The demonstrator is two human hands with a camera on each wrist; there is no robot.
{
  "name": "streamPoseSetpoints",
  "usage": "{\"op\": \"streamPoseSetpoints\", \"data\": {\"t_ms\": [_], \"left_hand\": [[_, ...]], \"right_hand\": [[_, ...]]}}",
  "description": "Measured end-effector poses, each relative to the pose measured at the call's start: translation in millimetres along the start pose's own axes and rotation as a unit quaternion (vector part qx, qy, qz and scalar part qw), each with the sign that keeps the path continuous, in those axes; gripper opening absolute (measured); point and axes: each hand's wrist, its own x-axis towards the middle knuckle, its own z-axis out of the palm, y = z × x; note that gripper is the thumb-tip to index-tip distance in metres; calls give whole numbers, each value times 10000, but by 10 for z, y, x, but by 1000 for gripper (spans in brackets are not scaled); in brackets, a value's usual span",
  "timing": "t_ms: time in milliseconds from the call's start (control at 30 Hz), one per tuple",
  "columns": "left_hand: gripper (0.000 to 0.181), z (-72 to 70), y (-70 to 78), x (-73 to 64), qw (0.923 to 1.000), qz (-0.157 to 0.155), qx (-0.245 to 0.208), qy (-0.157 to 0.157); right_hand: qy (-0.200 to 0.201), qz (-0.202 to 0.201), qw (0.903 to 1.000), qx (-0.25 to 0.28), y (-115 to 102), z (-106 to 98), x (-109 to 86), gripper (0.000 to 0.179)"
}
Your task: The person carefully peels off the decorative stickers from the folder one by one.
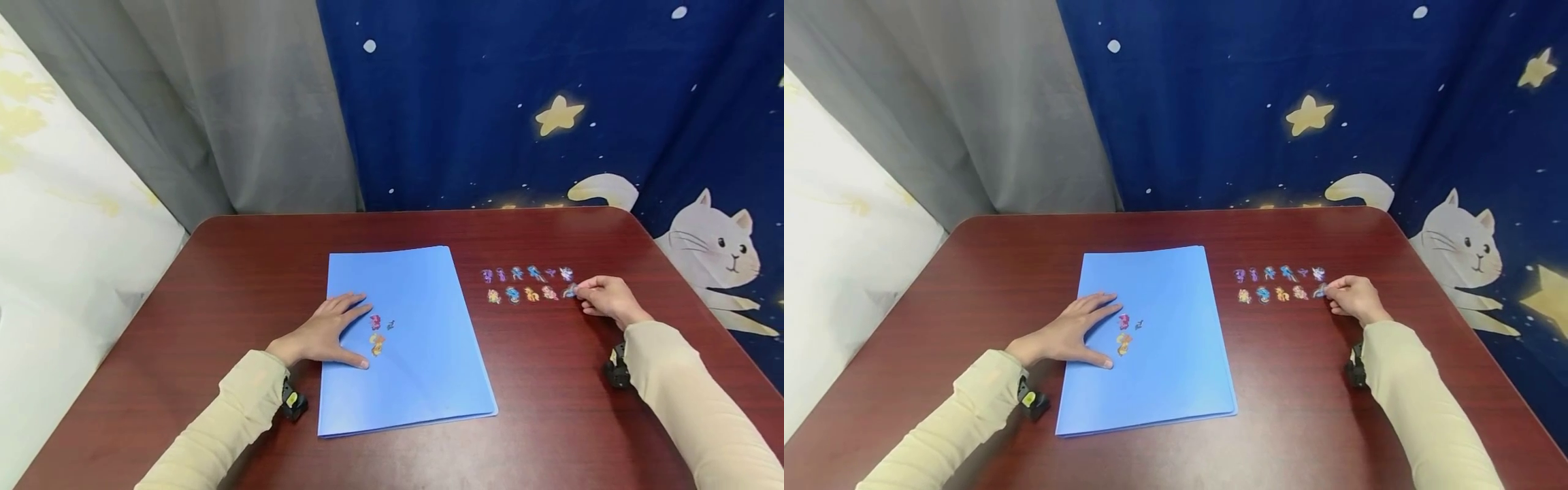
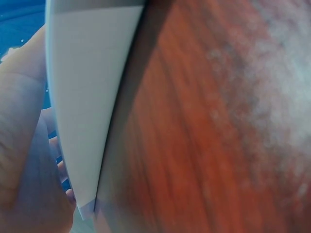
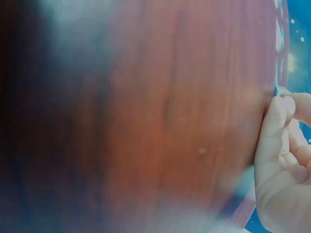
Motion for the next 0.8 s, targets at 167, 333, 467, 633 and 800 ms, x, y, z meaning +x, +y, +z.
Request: {"op": "streamPoseSetpoints", "data": {"t_ms": [167,333,467,633,800], "left_hand": [[99,11,5,-21,10000,-2,14,10],[99,-14,5,-15,10000,-19,24,-6],[99,-31,9,-12,10000,-37,4,-12],[99,-26,14,-26,10000,-78,-6,-31],[99,-26,22,-29,10000,-27,-43,-9]], "right_hand": [[149,-81,9968,-785,-26,48,16,20],[254,-182,9918,-1243,-71,73,9,17],[308,-242,9891,-1423,-93,75,13,21],[439,-497,9754,-2103,-120,77,5,19],[530,-469,9611,-2668,-187,67,-15,17]]}}
